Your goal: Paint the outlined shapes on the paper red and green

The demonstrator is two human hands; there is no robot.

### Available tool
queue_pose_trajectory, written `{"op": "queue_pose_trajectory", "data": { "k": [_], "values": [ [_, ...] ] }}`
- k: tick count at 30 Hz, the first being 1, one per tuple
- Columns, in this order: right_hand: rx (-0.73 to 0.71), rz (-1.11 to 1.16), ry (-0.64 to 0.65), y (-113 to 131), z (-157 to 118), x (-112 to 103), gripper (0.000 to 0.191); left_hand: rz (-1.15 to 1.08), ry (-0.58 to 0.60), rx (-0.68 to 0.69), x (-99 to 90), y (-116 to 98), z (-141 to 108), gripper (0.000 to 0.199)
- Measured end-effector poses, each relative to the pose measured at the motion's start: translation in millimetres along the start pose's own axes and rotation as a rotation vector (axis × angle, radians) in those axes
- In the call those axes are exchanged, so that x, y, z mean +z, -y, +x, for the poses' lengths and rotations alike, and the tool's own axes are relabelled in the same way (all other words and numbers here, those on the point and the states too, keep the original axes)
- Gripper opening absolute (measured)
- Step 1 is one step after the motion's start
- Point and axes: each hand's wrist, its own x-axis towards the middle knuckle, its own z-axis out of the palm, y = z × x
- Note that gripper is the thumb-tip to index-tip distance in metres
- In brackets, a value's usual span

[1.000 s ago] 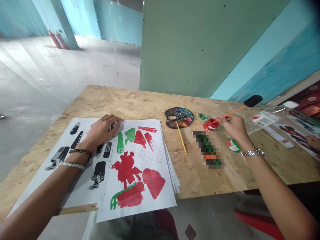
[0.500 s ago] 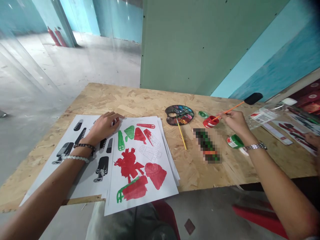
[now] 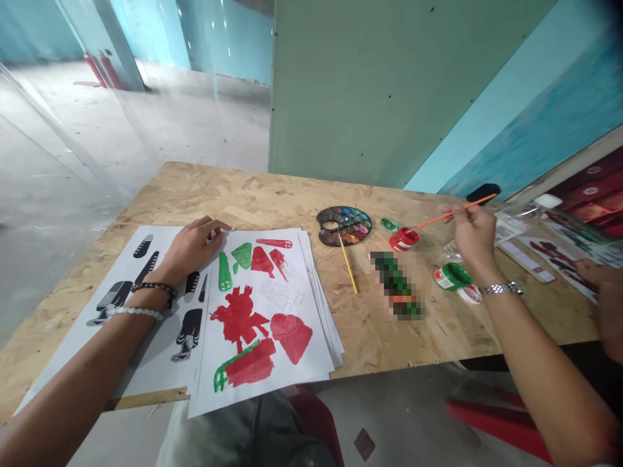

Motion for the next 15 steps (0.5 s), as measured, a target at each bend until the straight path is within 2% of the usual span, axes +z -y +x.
{"op": "queue_pose_trajectory", "data": {
  "k": [3,8,15],
  "values": [
    [0.097,0.123,-0.072,2.5,-0.7,-5.2,0.022,0.007,0.005,-0.005,-0.2,0.6,0.5,0.055],
    [0.208,0.265,-0.151,7.2,-2.0,-12.3,0.022,0.013,0.009,-0.016,-2.1,-1.2,0.1,0.057],
    [0.265,0.308,-0.14,4.8,-7.2,-13.4,0.023,0.026,0.021,-0.01,-1.8,-1.2,0.0,0.056]
  ]
}}
